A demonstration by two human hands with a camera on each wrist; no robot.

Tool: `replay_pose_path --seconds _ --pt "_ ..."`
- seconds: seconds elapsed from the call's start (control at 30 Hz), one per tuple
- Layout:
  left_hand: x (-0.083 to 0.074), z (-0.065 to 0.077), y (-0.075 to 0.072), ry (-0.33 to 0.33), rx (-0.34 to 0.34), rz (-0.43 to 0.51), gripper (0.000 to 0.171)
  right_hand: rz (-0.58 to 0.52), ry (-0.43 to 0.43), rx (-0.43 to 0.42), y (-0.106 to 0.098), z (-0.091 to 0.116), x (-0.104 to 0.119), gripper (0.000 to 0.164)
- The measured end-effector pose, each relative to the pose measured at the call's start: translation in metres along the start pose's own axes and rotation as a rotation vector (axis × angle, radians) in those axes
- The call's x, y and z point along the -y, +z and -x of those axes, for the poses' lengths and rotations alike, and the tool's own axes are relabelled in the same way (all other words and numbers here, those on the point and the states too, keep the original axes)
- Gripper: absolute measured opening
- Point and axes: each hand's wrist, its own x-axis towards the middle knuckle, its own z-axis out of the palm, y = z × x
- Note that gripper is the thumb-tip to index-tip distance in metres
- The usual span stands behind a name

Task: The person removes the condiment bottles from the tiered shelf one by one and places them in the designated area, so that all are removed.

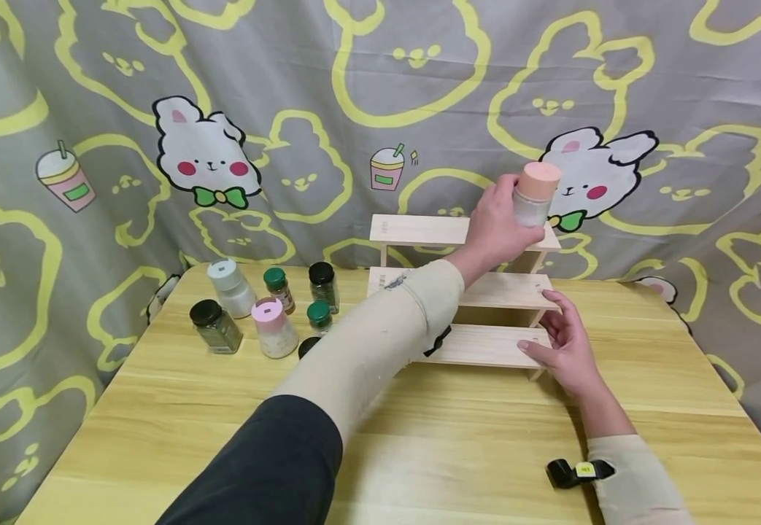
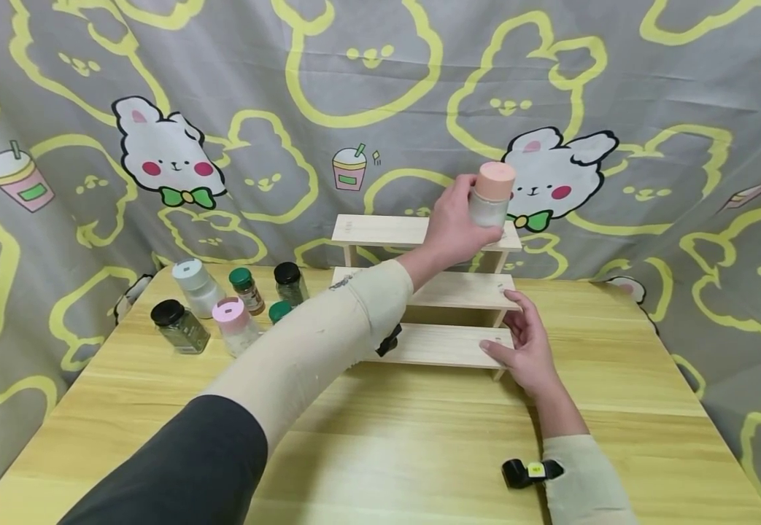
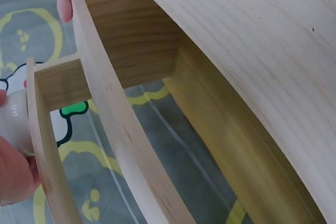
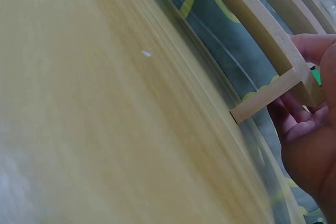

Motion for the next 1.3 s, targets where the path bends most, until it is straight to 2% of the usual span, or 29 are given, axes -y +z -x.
replay_pose_path --seconds 0.3,0.6,0.87,1.1,1.3 --pt "0.001 0.0 -0.007 0.008 0.006 0.009 0.081 0.019 0.016 -0.008 0.0 -0.001 0.0 0.096" --pt "0.001 0.002 -0.026 0.089 0.006 0.021 0.077 -0.001 -0.002 0.008 0.0 0.0 0.0 0.096" --pt "0.005 0.008 -0.05 0.072 -0.004 0.039 0.078 0.001 -0.006 0.004 0.0 0.0 -0.002 0.097" --pt "0.014 0.012 -0.076 0.133 -0.04 0.07 0.076 -0.013 -0.02 0.003 0.002 0.0 0.0 0.096" --pt "0.019 0.017 -0.098 0.135 -0.056 0.077 0.076 -0.03 -0.027 0.008 0.001 0.0 -0.001 0.096"
